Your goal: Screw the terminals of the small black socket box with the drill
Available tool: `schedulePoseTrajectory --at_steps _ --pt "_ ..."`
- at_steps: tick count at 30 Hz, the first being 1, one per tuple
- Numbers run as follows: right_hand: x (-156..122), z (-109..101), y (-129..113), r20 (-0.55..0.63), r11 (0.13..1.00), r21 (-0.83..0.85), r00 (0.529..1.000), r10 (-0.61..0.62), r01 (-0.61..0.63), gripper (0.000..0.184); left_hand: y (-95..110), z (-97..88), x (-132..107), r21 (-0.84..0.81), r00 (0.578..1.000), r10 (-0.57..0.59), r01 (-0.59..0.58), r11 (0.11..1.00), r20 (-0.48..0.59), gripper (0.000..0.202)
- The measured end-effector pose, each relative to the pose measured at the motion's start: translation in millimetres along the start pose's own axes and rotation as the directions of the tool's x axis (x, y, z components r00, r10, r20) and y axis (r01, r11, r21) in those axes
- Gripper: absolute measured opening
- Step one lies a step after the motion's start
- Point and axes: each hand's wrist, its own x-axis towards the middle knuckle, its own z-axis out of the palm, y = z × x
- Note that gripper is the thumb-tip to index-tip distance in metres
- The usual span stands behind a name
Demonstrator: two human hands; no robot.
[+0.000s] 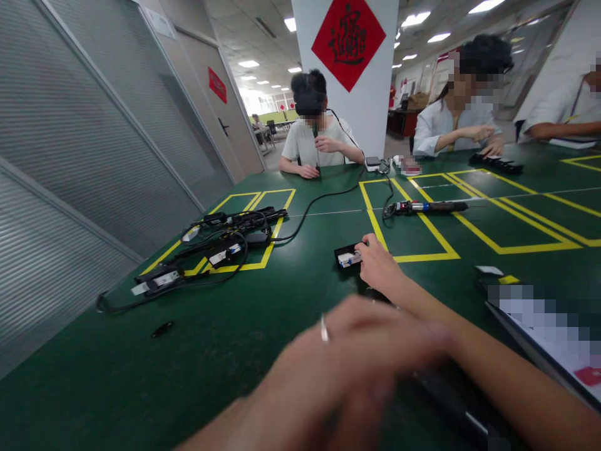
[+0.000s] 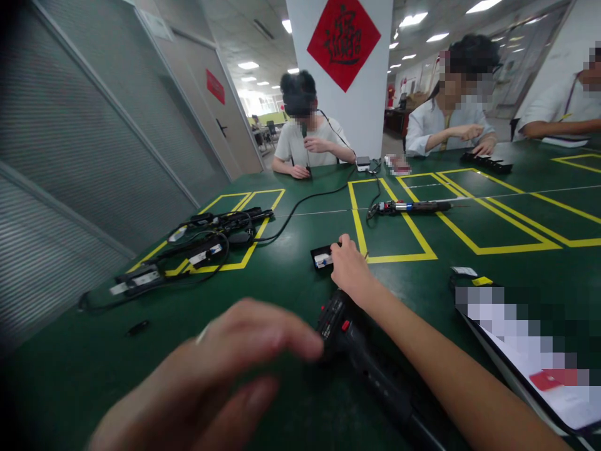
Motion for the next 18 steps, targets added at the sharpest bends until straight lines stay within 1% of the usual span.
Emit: schedulePoseTrajectory --at_steps 2,3,5,7,9,11,14,18 --pt "1.9 1.3 1.7 0.002 1.000 0.008 1.000 0.006 -0.006 0.025 -2.6 12.7 43.1 0.036 0.983 0.136 -0.141 0.989 0.121 0.042" --pt "2.4 1.6 2.2 0.000 1.000 0.012 1.000 0.008 -0.008 0.025 -9.7 19.5 62.0 0.057 0.970 0.204 -0.213 0.975 0.134 0.039" --pt "2.6 1.8 2.2 -0.013 1.000 0.022 1.000 0.006 -0.005 0.025 -34.7 35.3 91.9 0.119 0.958 0.236 -0.256 0.959 0.161 0.046" --pt "2.3 1.9 1.6 -0.030 0.999 0.035 1.000 -0.002 0.004 0.023 -67.3 53.6 110.1 0.146 0.951 0.229 -0.262 0.954 0.210 0.061" --pt "2.1 1.7 1.1 -0.048 0.999 0.052 0.999 -0.009 0.012 0.021 -96.4 71.7 118.1 0.118 0.945 0.228 -0.260 0.958 0.233 0.063" --pt "2.2 0.7 0.8 -0.067 0.997 0.077 0.998 -0.014 0.020 0.019 -114.9 85.9 119.4 0.043 0.956 0.223 -0.235 0.971 0.189 0.056" --pt "2.5 -3.4 -0.4 -0.091 0.991 0.128 0.995 -0.033 0.044 0.016 -125.0 95.5 117.6 -0.026 0.971 0.195 -0.194 0.981 0.137 0.046" --pt "0.8 -10.2 -6.2 -0.144 0.977 0.195 0.988 -0.055 0.083 0.018 -128.4 94.5 117.7 -0.059 0.988 0.120 -0.115 0.992 0.102 0.041"
